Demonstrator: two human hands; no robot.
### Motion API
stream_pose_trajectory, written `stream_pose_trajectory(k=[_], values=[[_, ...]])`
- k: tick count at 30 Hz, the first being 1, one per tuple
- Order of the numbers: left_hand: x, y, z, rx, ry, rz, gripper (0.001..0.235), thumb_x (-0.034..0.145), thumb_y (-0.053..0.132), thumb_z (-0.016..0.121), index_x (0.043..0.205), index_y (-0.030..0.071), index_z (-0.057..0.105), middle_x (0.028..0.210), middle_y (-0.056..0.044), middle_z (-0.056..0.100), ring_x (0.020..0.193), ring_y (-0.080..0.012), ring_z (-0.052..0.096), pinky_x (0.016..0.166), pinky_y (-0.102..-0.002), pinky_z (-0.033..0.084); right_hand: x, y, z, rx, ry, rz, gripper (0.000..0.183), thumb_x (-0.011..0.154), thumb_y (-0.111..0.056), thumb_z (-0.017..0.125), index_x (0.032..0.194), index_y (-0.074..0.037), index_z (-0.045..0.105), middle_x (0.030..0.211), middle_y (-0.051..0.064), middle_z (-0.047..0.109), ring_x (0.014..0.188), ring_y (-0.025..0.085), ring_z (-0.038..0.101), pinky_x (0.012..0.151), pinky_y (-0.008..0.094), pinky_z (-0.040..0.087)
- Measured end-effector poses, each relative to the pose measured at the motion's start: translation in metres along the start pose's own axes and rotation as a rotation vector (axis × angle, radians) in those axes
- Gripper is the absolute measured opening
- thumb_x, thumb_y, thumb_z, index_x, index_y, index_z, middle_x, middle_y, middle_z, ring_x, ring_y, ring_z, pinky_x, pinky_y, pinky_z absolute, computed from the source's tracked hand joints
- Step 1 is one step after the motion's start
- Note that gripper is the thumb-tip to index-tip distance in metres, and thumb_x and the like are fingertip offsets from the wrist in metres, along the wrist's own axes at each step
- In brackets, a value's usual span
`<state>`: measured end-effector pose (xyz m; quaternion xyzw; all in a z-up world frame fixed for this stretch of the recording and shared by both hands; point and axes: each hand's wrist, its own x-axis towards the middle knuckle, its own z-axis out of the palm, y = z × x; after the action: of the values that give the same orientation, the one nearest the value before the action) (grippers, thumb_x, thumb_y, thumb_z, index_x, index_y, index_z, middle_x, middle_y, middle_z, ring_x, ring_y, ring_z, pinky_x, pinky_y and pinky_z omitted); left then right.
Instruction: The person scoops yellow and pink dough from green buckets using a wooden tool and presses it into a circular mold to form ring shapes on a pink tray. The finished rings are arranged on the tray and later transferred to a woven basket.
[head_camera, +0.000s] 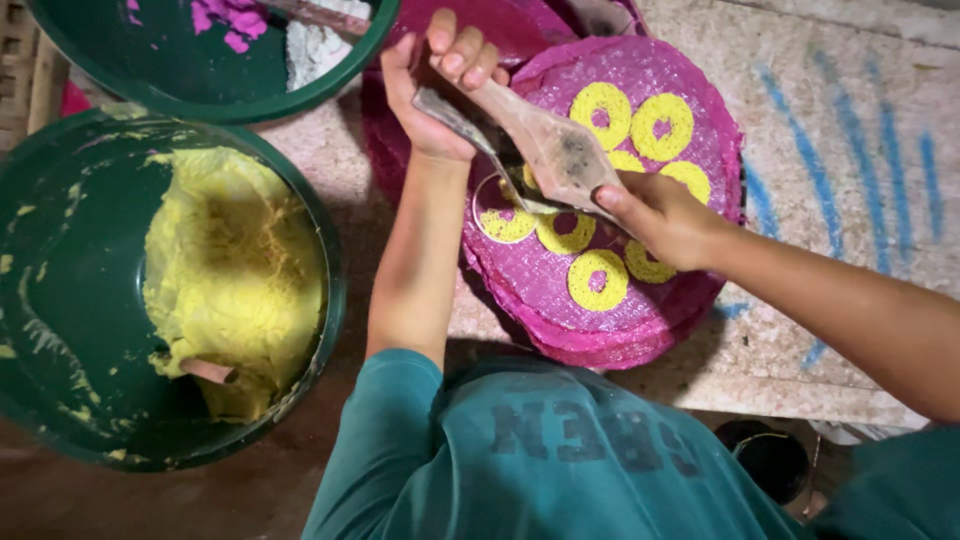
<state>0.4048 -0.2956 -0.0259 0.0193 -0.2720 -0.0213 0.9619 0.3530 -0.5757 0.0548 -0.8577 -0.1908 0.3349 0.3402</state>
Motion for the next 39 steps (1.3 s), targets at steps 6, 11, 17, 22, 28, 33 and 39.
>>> stream_pose_trajectory(k=[6, 11, 17, 22, 28, 33, 39], values=[[-0.012, 0.021, 0.005, 0.068, 0.039, 0.015, 0.028, 0.104, 0.041, 0.045, 0.101, 0.015, 0.053, 0.086, 0.002, 0.053, 0.087, -0.0151, 0.056, 0.093, -0.038, 0.056, 0.009, -0.004, 0.018, 0.041, -0.091, 0.001, 0.063, 0.105, -0.052, 0.037, 0.116, -0.002, 0.073, 0.082, 0.012, 0.069, 0.076, 0.022, 0.064, 0.07, 0.038, 0.052], [-0.037, -0.002, -0.005, -0.015, 0.106, 0.044, 0.025, 0.102, 0.038, 0.043, 0.1, 0.015, 0.053, 0.087, 0.003, 0.056, 0.09, -0.016, 0.058, 0.09, -0.036, 0.054, 0.0, 0.007, 0.016, 0.204, -0.19, 0.212, 0.069, 0.103, -0.057, 0.035, 0.102, 0.003, 0.071, 0.073, 0.013, 0.069, 0.065, 0.021, 0.067, 0.063, 0.039, 0.056], [-0.039, -0.034, -0.021, 0.23, 0.331, 0.014, 0.032, 0.1, 0.042, 0.049, 0.108, 0.013, 0.059, 0.103, -0.006, 0.063, 0.104, -0.0228, 0.06, 0.106, -0.043, 0.047, -0.012, 0.042, -0.028, -0.08, -0.021, 0.211, 0.062, 0.099, -0.058, 0.042, 0.119, -0.005, 0.065, 0.079, 0.011, 0.068, 0.069, 0.019, 0.065, 0.065, 0.039, 0.054], [-0.07, -0.014, 0.016, 1.248, 0.451, -0.317, 0.058, 0.101, 0.03, 0.063, 0.153, 0.01, 0.048, 0.149, -0.011, 0.059, 0.14, -0.0259, 0.054, 0.124, -0.045, 0.038, -0.06, 0.095, -0.054, 0.266, 0.229, 0.27, 0.07, 0.107, -0.063, 0.039, 0.12, 0.0, 0.065, 0.089, 0.014, 0.064, 0.066, 0.029, 0.048, 0.055, 0.043, 0.041], [-0.126, -0.015, 0.069, 2.166, 0.157, -0.513, 0.116, 0.062, 0.019, 0.095, 0.157, 0.006, 0.028, 0.153, -0.02, 0.04, 0.14, -0.0407, 0.035, 0.117, -0.049, 0.028, -0.124, 0.179, -0.017, 0.798, 0.607, -0.282, 0.093, 0.094, -0.085, 0.045, 0.145, -0.008, 0.043, 0.122, 0.004, 0.054, 0.094, 0.019, 0.057, 0.079, 0.036, 0.046], [-0.127, -0.019, 0.067, 2.209, 0.145, -0.485, 0.111, 0.061, 0.02, 0.096, 0.153, 0.007, 0.036, 0.147, -0.017, 0.048, 0.134, -0.0365, 0.04, 0.109, -0.049, 0.029, -0.146, 0.276, 0.026, 0.959, 0.887, -0.238, 0.094, 0.093, -0.085, 0.045, 0.152, -0.012, 0.041, 0.119, 0.004, 0.055, 0.09, 0.021, 0.06, 0.078, 0.038, 0.049], [-0.136, -0.019, 0.065, 2.186, 0.168, -0.379, 0.105, 0.061, 0.021, 0.096, 0.15, 0.007, 0.043, 0.142, -0.014, 0.057, 0.13, -0.0348, 0.046, 0.108, -0.048, 0.03, -0.163, 0.369, 0.052, 0.824, 1.226, -0.002, 0.07, 0.109, -0.069, 0.053, 0.142, -0.008, 0.052, 0.095, 0.006, 0.059, 0.073, 0.022, 0.061, 0.063, 0.036, 0.047]])
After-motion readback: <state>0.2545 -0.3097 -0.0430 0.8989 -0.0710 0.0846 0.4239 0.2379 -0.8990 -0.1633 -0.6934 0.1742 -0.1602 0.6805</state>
